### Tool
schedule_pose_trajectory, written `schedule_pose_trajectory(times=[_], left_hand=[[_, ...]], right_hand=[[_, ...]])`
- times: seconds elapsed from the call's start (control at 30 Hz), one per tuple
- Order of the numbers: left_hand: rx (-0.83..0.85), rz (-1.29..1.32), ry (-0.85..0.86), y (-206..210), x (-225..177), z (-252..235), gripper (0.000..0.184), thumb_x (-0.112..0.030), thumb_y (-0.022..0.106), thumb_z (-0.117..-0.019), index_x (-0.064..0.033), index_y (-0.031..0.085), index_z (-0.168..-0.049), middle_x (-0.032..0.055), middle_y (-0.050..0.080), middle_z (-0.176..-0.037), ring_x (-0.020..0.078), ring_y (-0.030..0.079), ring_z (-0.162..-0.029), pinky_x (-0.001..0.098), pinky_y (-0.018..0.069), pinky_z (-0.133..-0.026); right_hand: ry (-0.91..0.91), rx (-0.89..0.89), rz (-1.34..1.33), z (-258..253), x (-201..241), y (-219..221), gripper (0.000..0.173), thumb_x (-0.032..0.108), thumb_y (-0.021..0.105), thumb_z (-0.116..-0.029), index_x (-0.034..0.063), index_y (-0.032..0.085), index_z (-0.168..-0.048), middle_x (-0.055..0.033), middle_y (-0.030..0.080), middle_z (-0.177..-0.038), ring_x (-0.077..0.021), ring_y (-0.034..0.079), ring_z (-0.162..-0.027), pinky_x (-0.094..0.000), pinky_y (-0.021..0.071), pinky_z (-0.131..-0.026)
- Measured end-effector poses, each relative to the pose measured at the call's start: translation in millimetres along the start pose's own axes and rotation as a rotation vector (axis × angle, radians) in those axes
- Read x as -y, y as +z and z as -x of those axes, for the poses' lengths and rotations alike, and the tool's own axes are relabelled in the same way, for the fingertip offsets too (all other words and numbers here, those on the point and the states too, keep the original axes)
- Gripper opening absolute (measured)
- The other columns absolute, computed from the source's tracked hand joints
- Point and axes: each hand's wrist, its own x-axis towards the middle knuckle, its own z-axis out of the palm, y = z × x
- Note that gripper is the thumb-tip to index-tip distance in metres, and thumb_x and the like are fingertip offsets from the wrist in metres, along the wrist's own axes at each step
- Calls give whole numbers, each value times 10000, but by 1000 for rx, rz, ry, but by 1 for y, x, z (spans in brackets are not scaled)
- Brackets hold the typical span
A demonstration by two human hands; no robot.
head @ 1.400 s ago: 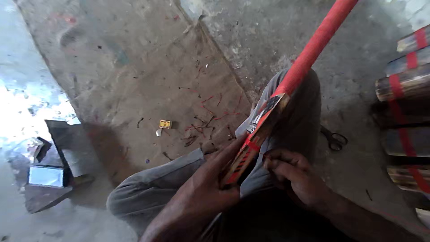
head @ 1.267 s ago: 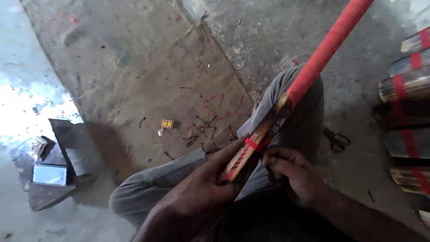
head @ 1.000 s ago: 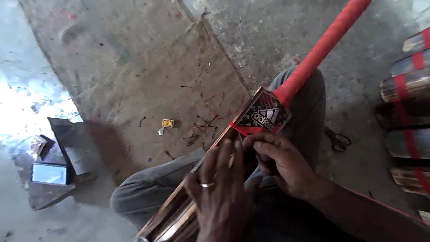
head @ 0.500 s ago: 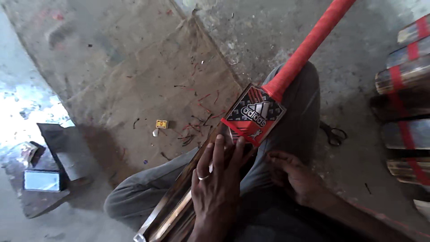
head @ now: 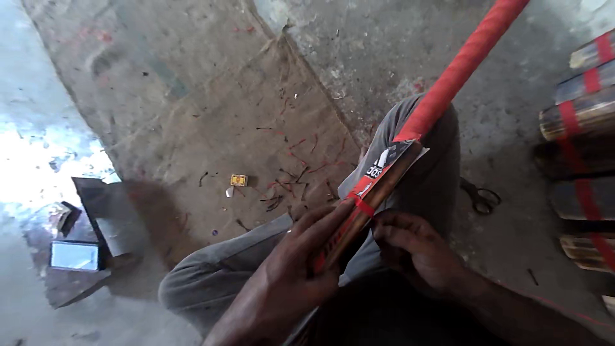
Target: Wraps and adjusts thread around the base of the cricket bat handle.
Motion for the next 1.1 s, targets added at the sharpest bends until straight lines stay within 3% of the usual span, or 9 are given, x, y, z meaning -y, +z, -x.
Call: schedule_pose_trajectory(times=[0.1, 0.17, 0.23, 0.3, 0.37, 0.57, 0.83, 0.93, 1.1], left_hand=[[-101, -58, -60, -3, 9, -3, 688, -333, 709, -948, -487, 396, -1541, -121, 617, -1351, 103, 680, -979, 373, 621, -772], [-377, -454, -42, 13, 10, -2, 585, -382, 625, -979, -462, 430, -1525, -111, 512, -1499, 140, 619, -1199, 489, 581, -872], [-558, -771, -49, 45, 12, -6, 688, -474, 686, -920, -334, 440, -1547, 47, 431, -1583, 329, 472, -1388, 649, 458, -983], [-591, -986, -148, 80, 22, -14, 930, -664, 662, -845, -304, 294, -1619, 100, 201, -1699, 382, 269, -1519, 715, 340, -1048], [-622, -1025, -178, 96, 34, -24, 1000, -598, 692, -841, -279, 195, -1648, 139, 46, -1723, 385, 160, -1558, 710, 316, -1073], [-595, -917, -103, 85, 37, -29, 1069, -579, 729, -787, -253, 191, -1652, 105, 135, -1716, 356, 216, -1546, 686, 389, -1029], [-453, -814, -60, 62, 29, -24, 937, -508, 750, -753, -547, 276, -1561, 49, 168, -1708, 341, 339, -1485, 618, 504, -843], [-455, -823, -64, 63, 31, -25, 934, -514, 750, -751, -581, 267, -1548, 43, 164, -1709, 335, 335, -1488, 613, 505, -851], [-402, -762, -78, 56, 26, -24, 936, -486, 754, -748, -589, 270, -1543, 25, 166, -1708, 322, 375, -1462, 601, 516, -836]], right_hand=[[2, -36, 50, -17, -4, 0, 209, 195, 527, -1055, 126, 704, -1142, -18, 528, -719, -49, 419, -517, -194, 382, -473], [15, -65, 98, -27, -6, 2, 240, 210, 503, -1072, 125, 693, -1192, -24, 524, -735, -54, 405, -514, -194, 372, -465], [28, -93, 162, -31, -6, 5, 252, 228, 495, -1073, 133, 688, -1206, -27, 529, -738, -66, 405, -507, -200, 369, -453], [55, -132, 203, -28, -7, 5, 238, 244, 515, -1056, 151, 693, -1184, -7, 471, -685, -67, 403, -507, -204, 364, -459], [72, -178, 232, -18, -13, -3, 231, 245, 531, -1044, 159, 711, -1162, -4, 467, -673, -70, 411, -520, -207, 374, -477], [75, -262, 208, 16, -33, -41, 210, 194, 534, -1026, 144, 724, -1100, 11, 437, -636, -65, 387, -503, -220, 355, -469], [-107, -108, 443, 23, -14, -29, 217, 189, 508, -1053, 123, 712, -1090, -15, 504, -675, -87, 444, -528, -242, 414, -495], [-191, -143, 612, 24, -16, -33, 242, 158, 490, -1049, 131, 725, -1102, -20, 594, -766, -101, 488, -562, -247, 438, -501], [-99, -211, 551, 22, -23, -39, 241, 170, 498, -1045, 148, 731, -1104, -38, 518, -689, -119, 429, -517, -257, 383, -465]])
